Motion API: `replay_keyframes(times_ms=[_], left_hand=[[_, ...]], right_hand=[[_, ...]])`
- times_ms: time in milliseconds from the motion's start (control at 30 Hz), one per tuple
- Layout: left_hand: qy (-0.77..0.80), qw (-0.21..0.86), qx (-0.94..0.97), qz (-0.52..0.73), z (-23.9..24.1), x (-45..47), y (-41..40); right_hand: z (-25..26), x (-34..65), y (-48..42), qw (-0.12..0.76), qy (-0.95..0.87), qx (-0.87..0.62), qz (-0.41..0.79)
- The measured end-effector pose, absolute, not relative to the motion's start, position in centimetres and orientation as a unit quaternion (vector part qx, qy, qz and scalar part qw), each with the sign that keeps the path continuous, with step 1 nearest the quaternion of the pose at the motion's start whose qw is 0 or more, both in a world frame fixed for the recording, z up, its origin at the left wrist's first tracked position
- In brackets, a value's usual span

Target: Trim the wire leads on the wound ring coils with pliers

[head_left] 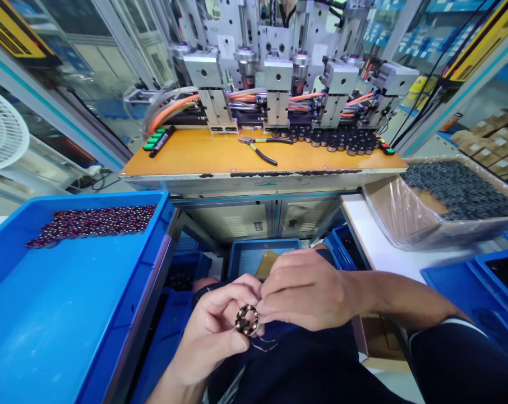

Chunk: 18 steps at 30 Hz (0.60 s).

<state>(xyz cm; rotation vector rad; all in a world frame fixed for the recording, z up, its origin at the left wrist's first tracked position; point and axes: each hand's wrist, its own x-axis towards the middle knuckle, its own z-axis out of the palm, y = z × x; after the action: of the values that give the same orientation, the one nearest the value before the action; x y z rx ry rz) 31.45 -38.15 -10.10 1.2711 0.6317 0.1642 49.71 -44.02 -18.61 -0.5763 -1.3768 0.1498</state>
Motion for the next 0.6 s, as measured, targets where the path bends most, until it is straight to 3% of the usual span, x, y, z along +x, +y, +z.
replay_keyframes(times_ms=[267,467,600], left_hand=[[0.310,0.580,0.737,0.151,-9.9,31.5,-38.3],[0.339,0.649,0.680,0.044,-9.0,31.3,-38.5],[0.324,0.672,0.659,0.099,-9.5,31.0,-39.3]], right_hand=[[-19.3,47.4,-44.8,0.770,-0.540,-0.318,0.126],[-19.4,47.2,-45.2,0.755,-0.559,-0.334,0.077],[-19.1,47.0,-45.8,0.734,-0.549,-0.388,0.092]])
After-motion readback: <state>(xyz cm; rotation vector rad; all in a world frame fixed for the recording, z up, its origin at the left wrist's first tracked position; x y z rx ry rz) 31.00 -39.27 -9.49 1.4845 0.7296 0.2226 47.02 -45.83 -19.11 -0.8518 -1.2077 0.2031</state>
